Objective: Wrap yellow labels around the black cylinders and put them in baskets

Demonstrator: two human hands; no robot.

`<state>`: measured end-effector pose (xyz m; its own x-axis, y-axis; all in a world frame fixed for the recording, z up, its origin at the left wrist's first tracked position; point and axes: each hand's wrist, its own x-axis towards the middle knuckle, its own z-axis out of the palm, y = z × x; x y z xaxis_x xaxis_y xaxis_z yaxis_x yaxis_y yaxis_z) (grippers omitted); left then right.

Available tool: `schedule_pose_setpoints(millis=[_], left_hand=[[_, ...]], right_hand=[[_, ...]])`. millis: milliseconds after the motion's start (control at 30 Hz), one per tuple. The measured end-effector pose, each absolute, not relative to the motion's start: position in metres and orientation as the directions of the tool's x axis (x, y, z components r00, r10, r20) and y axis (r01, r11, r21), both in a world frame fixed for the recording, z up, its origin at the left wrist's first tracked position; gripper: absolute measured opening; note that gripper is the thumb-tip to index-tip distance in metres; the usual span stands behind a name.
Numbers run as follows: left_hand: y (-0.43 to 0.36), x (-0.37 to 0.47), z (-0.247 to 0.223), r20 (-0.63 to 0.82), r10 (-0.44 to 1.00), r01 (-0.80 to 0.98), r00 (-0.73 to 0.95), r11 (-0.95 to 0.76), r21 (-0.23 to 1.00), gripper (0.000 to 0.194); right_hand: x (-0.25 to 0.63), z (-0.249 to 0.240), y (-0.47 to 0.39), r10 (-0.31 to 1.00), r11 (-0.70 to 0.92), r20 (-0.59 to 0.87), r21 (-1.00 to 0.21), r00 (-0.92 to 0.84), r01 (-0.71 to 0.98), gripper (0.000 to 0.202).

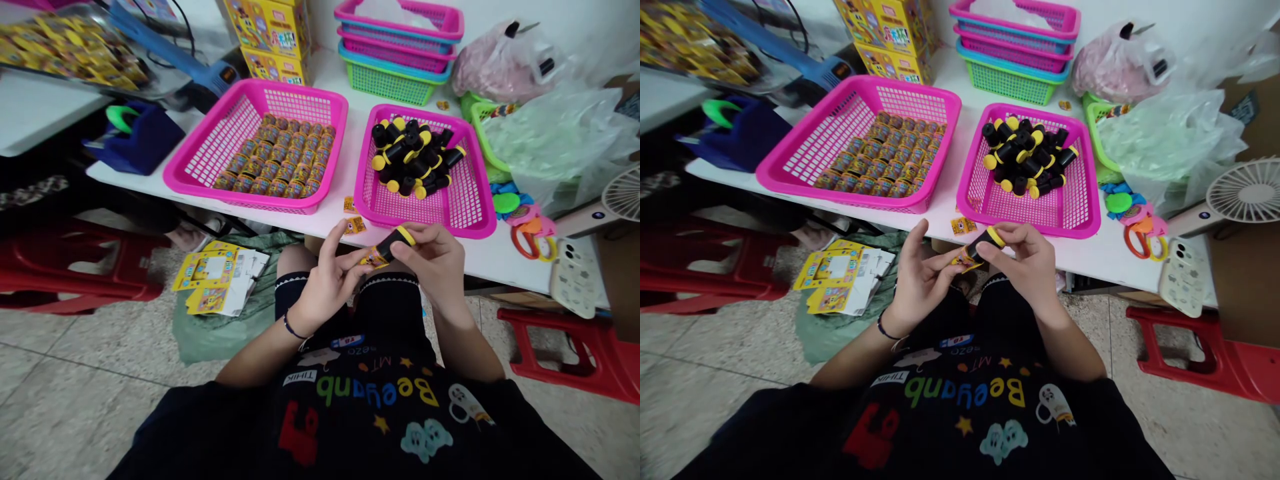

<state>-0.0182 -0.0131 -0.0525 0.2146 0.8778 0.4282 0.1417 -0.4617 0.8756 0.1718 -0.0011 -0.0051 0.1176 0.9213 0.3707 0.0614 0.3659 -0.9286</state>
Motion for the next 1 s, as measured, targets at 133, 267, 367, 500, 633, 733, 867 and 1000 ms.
schedule_pose_setpoints(millis=[133, 267, 367, 500, 633, 733, 867, 1000], left_hand=[[-0.018, -0.013, -0.045, 0.411, 0.899, -0.033, 0.154, -0.411, 0.911, 0.078], [-0.016, -0.013, -0.037, 0.425, 0.892, -0.128, 0.152, -0.408, 0.904, 0.073], [-0.014, -0.018, -0.033, 0.449, 0.881, -0.104, 0.148, -0.437, 0.893, 0.058], [-0.012, -0.022, -0.026, 0.507, 0.851, 0.023, 0.134, -0.514, 0.857, 0.034], [-0.012, -0.021, -0.022, 0.562, 0.822, 0.028, 0.098, -0.566, 0.824, 0.036], [-0.012, -0.018, -0.024, 0.562, 0.824, -0.047, 0.074, -0.56, 0.827, 0.035], [-0.014, -0.013, -0.029, 0.462, 0.885, -0.124, 0.067, -0.452, 0.883, 0.032], [-0.016, -0.008, -0.034, 0.404, 0.914, -0.149, 0.042, -0.394, 0.907, 0.032]], right_hand=[[0.167, -0.002, -0.008, 0.884, 0.447, 0.455, -0.889, 0.104, 0.097, 0.038], [0.167, 0.002, -0.014, 0.811, 0.56, 0.582, -0.8, 0.052, 0.214, 0.033], [0.171, 0.004, -0.017, 0.734, 0.66, 0.678, -0.697, -0.041, 0.282, 0.028], [0.178, 0.006, -0.018, 0.659, 0.743, 0.736, -0.606, -0.156, 0.284, 0.027], [0.179, 0.005, -0.018, 0.655, 0.753, 0.731, -0.614, -0.189, 0.235, 0.045], [0.177, 0.004, -0.018, 0.627, 0.775, 0.762, -0.589, -0.164, 0.229, 0.044], [0.177, 0.003, -0.018, 0.597, 0.786, 0.791, -0.543, -0.136, 0.295, 0.037], [0.177, 0.004, -0.019, 0.576, 0.788, 0.801, -0.492, -0.162, 0.37, 0.038]])
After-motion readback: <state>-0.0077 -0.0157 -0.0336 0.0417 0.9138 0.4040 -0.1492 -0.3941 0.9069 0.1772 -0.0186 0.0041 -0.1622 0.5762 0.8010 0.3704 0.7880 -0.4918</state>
